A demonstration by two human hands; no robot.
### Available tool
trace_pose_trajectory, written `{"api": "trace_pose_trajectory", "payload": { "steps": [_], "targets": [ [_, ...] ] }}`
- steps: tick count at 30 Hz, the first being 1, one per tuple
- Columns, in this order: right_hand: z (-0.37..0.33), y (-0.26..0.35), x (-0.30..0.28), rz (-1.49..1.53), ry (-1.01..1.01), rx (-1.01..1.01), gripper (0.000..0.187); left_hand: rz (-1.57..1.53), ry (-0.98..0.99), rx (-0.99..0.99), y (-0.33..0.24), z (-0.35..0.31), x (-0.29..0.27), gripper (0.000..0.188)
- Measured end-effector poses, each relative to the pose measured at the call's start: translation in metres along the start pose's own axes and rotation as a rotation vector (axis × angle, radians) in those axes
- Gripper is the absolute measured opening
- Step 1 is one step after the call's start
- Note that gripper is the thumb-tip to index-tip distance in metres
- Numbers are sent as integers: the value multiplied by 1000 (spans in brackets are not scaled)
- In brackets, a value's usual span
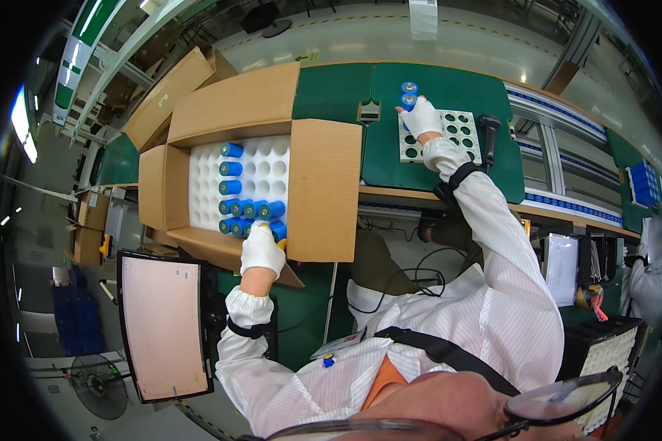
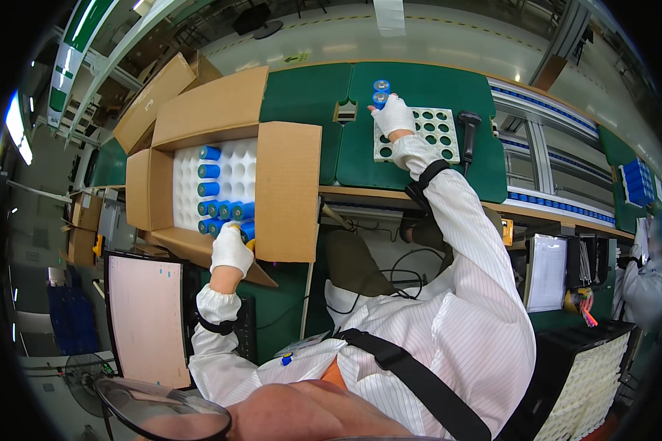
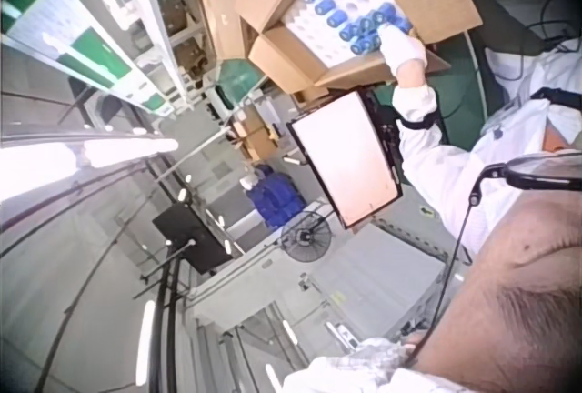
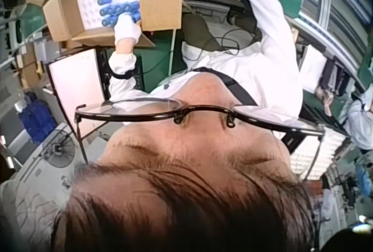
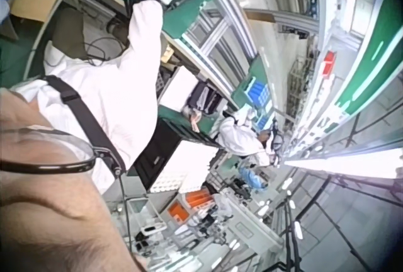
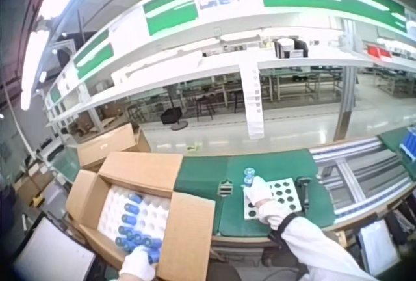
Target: Scanning individual battery cells with a barcode scanner and organizing them into a rack and box.
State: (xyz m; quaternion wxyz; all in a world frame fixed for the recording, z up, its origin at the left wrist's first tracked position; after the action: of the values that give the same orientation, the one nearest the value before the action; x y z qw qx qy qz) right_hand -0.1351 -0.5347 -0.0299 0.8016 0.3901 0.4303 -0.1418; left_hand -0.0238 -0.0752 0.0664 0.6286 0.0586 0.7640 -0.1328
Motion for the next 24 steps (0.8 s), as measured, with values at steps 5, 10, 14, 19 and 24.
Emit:
{"api": "trace_pose_trajectory", "payload": {
  "steps": [5, 10, 14, 19, 24],
  "targets": [
    [-3, -5, 4, 22, -67, -2, 56, -117, -157, 168, 13, 0, -27, 38],
    [-2, -6, 0, 71, -40, -5, 60, -708, 72, -16, 74, 38, -8, 30],
    [-13, 1, -26, -3, -208, -21, 78, -1245, 210, -135, 115, 64, 18, 37],
    [-69, 121, -94, 578, -252, -410, 44, -1150, 190, 298, 137, 74, 15, 38],
    [-139, 239, -115, 949, 73, -684, 50, -1393, 407, 241, 27, 24, -1, 42]
  ]
}}
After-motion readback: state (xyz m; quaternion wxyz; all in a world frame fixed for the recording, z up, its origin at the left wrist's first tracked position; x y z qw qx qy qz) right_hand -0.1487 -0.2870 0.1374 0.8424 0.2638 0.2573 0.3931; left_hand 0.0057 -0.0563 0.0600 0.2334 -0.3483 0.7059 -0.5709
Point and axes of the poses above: each hand's wrist, its own z-axis towards the middle knuckle, its own x-axis out of the palm, y = z × x, the point moved 7 cm from there along z, towards the middle knuckle, and after that the axes turned 13 degrees about -x, right-handed, at the moved point
